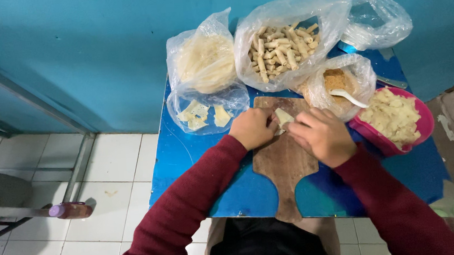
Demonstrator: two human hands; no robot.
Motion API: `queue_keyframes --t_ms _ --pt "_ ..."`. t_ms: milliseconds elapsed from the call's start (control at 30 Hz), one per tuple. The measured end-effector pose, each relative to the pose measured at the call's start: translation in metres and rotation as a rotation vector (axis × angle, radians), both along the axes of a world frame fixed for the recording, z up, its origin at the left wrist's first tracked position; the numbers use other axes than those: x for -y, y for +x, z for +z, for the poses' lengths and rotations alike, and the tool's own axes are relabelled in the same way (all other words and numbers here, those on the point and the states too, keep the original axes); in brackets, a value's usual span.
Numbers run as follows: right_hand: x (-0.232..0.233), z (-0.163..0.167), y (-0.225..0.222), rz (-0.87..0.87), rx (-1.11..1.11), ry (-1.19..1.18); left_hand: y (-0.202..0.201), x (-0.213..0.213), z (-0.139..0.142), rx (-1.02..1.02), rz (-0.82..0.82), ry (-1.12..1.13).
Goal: The person spreads a brown filling from a plastic bag onto thin dough sheets on a wooden board using a spoon, folds the sheets over the filling by hand, and places the folded pieces into a pink container. They then handle larger round dough pieces, stretching and folding thin dough sheets over them.
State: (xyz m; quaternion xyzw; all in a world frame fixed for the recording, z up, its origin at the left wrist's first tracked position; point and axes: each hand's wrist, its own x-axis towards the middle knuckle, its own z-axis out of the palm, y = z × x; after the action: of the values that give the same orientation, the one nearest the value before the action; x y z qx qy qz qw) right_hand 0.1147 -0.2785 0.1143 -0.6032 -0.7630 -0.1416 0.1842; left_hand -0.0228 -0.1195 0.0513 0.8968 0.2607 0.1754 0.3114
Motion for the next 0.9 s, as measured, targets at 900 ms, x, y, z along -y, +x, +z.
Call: queue_keyframes --t_ms 900 --pt "0.003 -0.024 0.005 -0.124 -0.461 -0.24 -0.001 0.001 0.001 0.013 0.002 -0.027"
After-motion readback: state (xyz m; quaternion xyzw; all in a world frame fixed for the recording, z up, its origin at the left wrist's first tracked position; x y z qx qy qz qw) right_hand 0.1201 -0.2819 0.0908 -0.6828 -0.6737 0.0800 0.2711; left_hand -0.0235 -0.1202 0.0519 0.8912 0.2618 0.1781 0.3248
